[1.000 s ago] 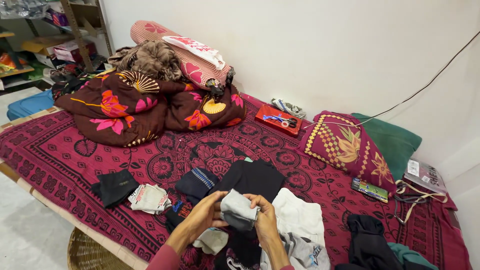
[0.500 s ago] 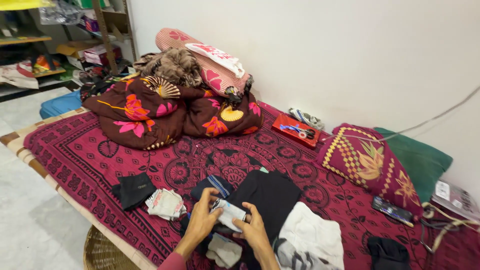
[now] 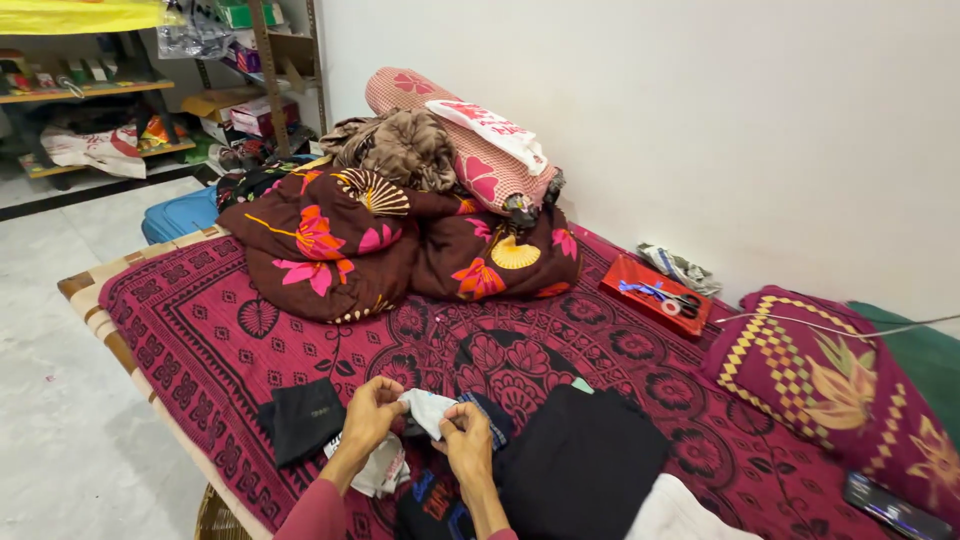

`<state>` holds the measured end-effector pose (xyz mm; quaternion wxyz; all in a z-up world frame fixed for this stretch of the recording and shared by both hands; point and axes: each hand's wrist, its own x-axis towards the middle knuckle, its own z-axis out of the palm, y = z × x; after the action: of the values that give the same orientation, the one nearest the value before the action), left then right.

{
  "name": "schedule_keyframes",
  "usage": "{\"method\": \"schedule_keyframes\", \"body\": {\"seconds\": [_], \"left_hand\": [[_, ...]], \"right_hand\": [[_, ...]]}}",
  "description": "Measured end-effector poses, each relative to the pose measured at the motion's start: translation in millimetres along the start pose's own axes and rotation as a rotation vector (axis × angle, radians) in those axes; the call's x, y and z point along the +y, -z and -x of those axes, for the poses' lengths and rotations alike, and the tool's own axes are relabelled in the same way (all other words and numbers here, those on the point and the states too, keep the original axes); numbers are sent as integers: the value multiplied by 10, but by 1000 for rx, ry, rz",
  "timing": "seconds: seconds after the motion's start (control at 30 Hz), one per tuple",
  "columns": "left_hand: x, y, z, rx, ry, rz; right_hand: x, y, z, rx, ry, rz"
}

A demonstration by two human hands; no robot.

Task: The person folds several items of clothing on a bed, including a light green garment, black pants, and socks. They smooth and fold each item by hand and place them in a neat pile.

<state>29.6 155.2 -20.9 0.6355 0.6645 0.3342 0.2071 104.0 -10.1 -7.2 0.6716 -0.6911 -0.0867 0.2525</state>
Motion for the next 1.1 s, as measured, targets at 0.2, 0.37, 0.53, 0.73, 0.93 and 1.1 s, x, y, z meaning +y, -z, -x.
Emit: {"method": "schedule_keyframes", "body": {"seconds": [0.2,0.37,0.53,0.73,0.93,1.1], "left_hand": [[105,-23,-233,182,-195,131],[-64,111,-137,222,-472,-983],[-309,-9,-222,-163,-655,-1457],[-67,-118,-126,-269,-443,-1436],[55,-786,564,-274,-769,-994],[-49,-1268,1385,-578,-749,-803]], "right_hand": [[89,-225,-449,-62,-3,-148],[281,-278,-522,-27,381,769],[426,-294,-448,-348,397,1278],[214,-194,-168,-300,660,1173],[12,696,443,-24,727,812],[432,1647,979,-190,429,869]]}}
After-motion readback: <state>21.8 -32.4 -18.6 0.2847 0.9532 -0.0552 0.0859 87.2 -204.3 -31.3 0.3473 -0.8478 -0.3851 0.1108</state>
